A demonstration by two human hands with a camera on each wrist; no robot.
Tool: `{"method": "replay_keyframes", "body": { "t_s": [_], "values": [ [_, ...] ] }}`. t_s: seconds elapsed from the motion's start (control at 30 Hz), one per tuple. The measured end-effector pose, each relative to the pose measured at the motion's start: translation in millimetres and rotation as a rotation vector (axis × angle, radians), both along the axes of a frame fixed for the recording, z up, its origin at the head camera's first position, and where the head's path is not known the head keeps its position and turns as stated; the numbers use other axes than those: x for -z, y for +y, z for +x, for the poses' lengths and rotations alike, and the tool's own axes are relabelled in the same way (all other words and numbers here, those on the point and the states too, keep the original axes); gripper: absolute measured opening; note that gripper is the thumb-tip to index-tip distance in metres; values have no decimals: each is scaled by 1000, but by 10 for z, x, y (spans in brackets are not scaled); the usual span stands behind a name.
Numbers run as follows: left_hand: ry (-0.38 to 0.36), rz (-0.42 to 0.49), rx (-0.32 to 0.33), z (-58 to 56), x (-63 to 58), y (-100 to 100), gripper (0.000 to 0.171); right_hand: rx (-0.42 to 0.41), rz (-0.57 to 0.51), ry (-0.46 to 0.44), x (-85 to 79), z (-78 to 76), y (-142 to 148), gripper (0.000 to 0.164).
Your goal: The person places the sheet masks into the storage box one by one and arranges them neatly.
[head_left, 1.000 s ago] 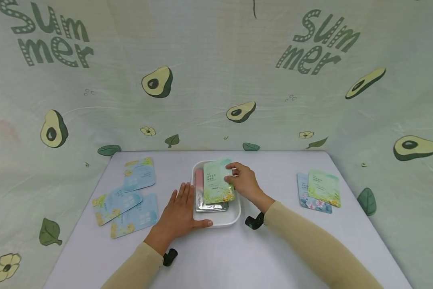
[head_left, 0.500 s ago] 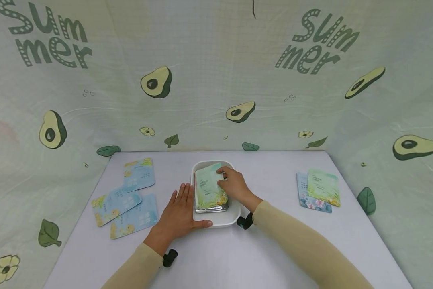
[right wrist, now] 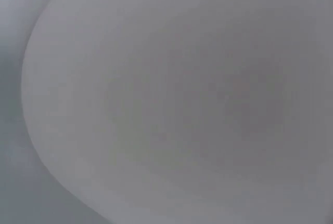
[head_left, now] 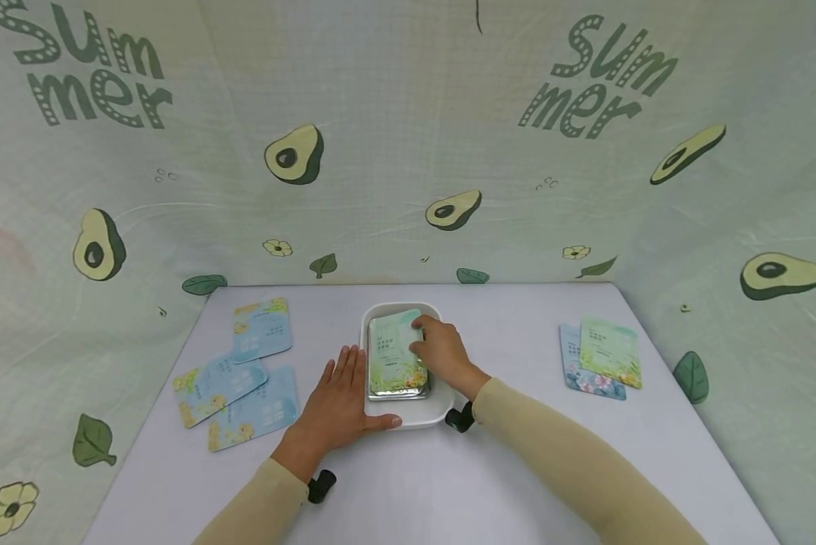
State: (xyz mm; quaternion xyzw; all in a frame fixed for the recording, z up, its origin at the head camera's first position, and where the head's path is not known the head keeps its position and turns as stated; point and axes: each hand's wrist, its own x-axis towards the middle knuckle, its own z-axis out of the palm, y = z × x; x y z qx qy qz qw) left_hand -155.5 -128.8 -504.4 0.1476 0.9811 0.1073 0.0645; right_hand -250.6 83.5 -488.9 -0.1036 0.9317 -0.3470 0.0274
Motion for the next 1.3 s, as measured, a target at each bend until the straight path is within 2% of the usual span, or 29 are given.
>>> {"method": "replay_keyframes", "body": {
  "t_s": [0.17,0.33,0.53,0.67,0.73,1.0,1.13,1.3],
  "values": [
    [5,3,2,-12,-2,2,137,-5,54,5,-43,37,1,47],
    [11,-1,3,-29,-3,8,137,-15,131,104,-124,83,65,44],
    [-1,18,-11,-30,2,14,138,-13,112,220,-128,160,329,41],
    [-15,31,-11,-21,15,9,138,21,152,271,-54,204,649,45],
    [-17,39,-10,-13,20,2,138,38,175,266,-1,214,844,50],
    [-15,53,-9,0,35,-13,137,96,332,207,285,292,1798,77],
    [-15,50,-10,-4,49,-13,137,155,402,183,353,386,2222,88],
    [-19,52,-10,-13,43,-5,137,239,451,88,391,499,2614,101]
  ]
}}
